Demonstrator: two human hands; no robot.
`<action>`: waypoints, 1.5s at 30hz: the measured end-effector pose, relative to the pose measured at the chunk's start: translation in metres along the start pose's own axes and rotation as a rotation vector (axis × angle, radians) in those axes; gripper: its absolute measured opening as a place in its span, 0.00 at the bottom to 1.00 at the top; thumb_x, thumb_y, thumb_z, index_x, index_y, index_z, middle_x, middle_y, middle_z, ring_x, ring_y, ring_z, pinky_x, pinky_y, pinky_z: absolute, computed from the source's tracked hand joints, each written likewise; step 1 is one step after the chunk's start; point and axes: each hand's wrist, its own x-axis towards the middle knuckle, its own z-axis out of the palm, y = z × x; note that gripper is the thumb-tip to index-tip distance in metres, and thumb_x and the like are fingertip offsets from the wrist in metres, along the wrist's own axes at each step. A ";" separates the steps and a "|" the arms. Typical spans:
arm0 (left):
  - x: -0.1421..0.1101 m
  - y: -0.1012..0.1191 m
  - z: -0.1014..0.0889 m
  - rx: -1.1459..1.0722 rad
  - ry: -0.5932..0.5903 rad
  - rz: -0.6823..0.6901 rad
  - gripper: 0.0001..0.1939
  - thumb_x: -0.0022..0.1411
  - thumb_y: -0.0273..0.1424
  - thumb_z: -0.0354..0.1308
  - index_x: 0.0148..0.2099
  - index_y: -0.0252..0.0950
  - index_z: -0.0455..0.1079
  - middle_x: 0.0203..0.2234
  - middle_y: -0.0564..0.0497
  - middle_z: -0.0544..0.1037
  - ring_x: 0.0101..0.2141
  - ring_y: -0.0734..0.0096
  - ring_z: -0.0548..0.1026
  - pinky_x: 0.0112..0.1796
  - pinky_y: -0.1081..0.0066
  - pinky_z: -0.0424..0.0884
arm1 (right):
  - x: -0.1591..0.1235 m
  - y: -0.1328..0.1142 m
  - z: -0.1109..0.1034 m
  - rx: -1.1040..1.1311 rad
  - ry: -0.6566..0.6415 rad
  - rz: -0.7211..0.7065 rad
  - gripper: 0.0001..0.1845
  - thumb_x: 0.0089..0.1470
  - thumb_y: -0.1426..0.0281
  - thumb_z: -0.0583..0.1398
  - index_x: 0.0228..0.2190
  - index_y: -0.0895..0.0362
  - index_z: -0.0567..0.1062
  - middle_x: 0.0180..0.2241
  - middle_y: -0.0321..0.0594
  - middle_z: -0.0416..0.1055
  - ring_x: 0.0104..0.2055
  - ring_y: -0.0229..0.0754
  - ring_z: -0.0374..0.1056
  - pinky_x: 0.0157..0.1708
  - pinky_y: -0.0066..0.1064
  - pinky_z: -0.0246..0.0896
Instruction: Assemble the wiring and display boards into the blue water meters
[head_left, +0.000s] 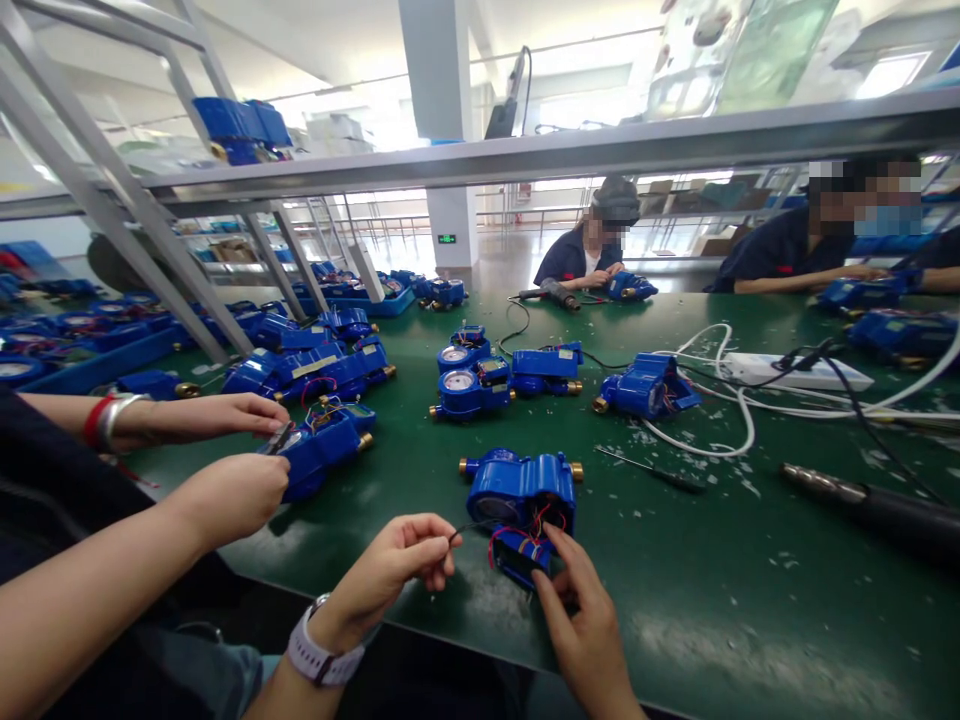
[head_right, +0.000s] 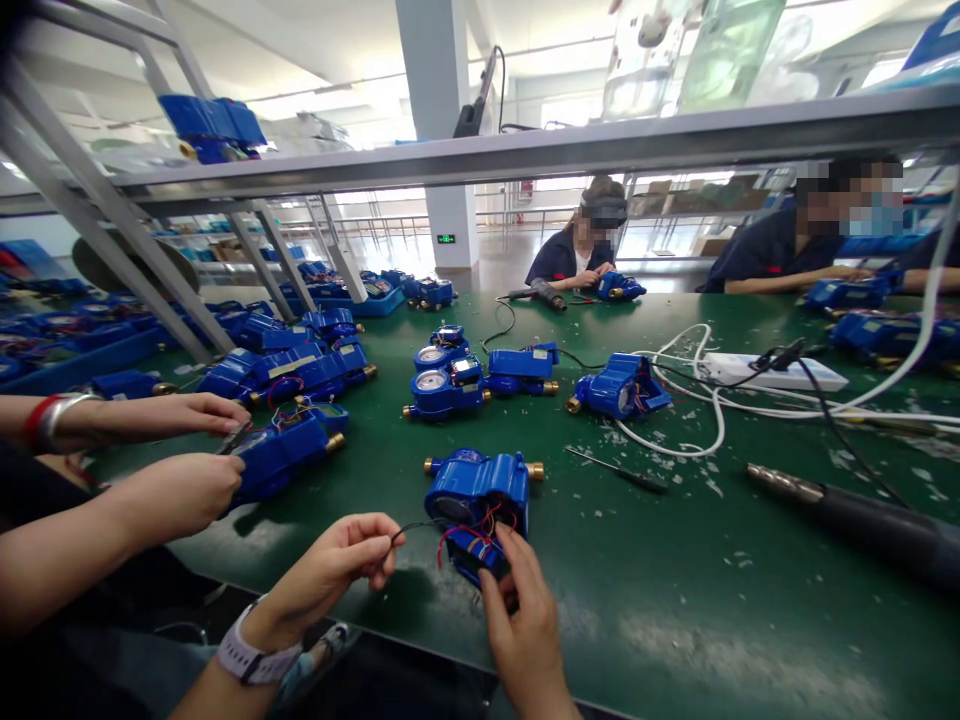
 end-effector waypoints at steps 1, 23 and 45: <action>0.001 -0.001 0.001 0.004 0.000 -0.001 0.24 0.47 0.47 0.71 0.35 0.30 0.73 0.21 0.50 0.77 0.19 0.80 0.71 0.23 0.81 0.65 | 0.000 0.000 0.000 0.002 -0.002 0.000 0.21 0.61 0.71 0.57 0.55 0.60 0.67 0.51 0.53 0.68 0.24 0.30 0.67 0.26 0.23 0.68; 0.032 -0.026 0.023 0.099 -0.009 0.030 0.22 0.53 0.48 0.66 0.31 0.31 0.69 0.26 0.47 0.79 0.21 0.77 0.72 0.22 0.79 0.61 | -0.002 0.001 0.000 0.042 -0.008 0.048 0.20 0.62 0.71 0.56 0.55 0.58 0.67 0.51 0.51 0.67 0.25 0.30 0.67 0.25 0.24 0.68; 0.024 -0.012 0.043 0.058 0.039 0.033 0.19 0.46 0.43 0.71 0.26 0.30 0.75 0.25 0.45 0.81 0.20 0.76 0.72 0.22 0.78 0.64 | -0.002 -0.001 -0.001 0.118 -0.021 0.111 0.20 0.61 0.70 0.57 0.55 0.56 0.68 0.50 0.50 0.69 0.25 0.33 0.68 0.26 0.26 0.69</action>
